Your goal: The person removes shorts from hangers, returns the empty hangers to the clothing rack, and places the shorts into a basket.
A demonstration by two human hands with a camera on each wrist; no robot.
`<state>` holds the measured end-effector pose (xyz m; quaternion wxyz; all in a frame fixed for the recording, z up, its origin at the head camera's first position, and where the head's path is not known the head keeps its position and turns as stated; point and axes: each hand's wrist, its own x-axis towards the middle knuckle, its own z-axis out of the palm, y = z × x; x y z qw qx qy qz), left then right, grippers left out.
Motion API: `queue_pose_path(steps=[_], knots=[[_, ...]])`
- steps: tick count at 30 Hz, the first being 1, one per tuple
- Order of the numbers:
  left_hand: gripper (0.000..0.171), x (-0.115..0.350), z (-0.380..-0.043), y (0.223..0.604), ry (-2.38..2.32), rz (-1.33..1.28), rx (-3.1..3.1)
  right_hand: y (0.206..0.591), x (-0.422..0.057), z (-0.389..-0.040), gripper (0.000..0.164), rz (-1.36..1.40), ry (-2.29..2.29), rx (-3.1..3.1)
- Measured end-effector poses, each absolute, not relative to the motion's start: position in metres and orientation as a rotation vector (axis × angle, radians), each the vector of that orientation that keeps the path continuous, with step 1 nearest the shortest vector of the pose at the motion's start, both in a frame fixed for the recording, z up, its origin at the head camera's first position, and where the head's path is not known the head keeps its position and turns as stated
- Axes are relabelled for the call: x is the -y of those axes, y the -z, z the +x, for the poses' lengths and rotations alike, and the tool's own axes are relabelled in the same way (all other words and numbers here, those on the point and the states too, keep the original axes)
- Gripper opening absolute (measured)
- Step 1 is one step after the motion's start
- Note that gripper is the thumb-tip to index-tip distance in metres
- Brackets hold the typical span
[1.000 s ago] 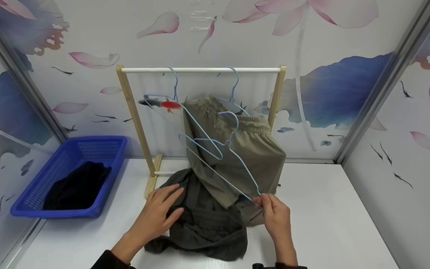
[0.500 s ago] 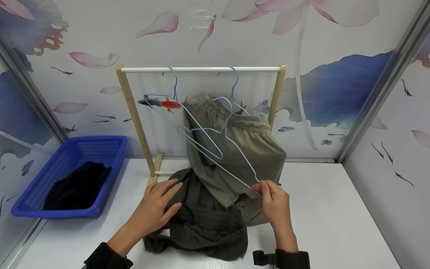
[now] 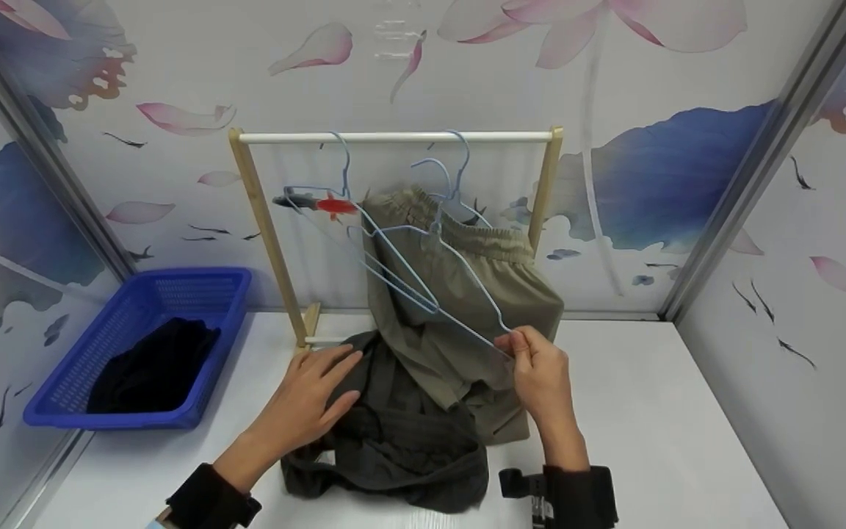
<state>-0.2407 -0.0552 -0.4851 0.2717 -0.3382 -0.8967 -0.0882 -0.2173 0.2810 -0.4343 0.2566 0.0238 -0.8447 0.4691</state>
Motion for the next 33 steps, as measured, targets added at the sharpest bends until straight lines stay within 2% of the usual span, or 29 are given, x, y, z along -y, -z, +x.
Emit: queue_pose_path(steps=[15,33], knots=[[0.049,0.050,-0.244,0.481,0.200,-0.930,2.470,0.402,-0.274,-0.229,0.028,0.097,-1.166,2.305],[0.049,0.045,-0.245,0.498,0.137,-0.918,2.518,0.395,-0.263,-0.237,0.030,0.083,-1.299,2.387]])
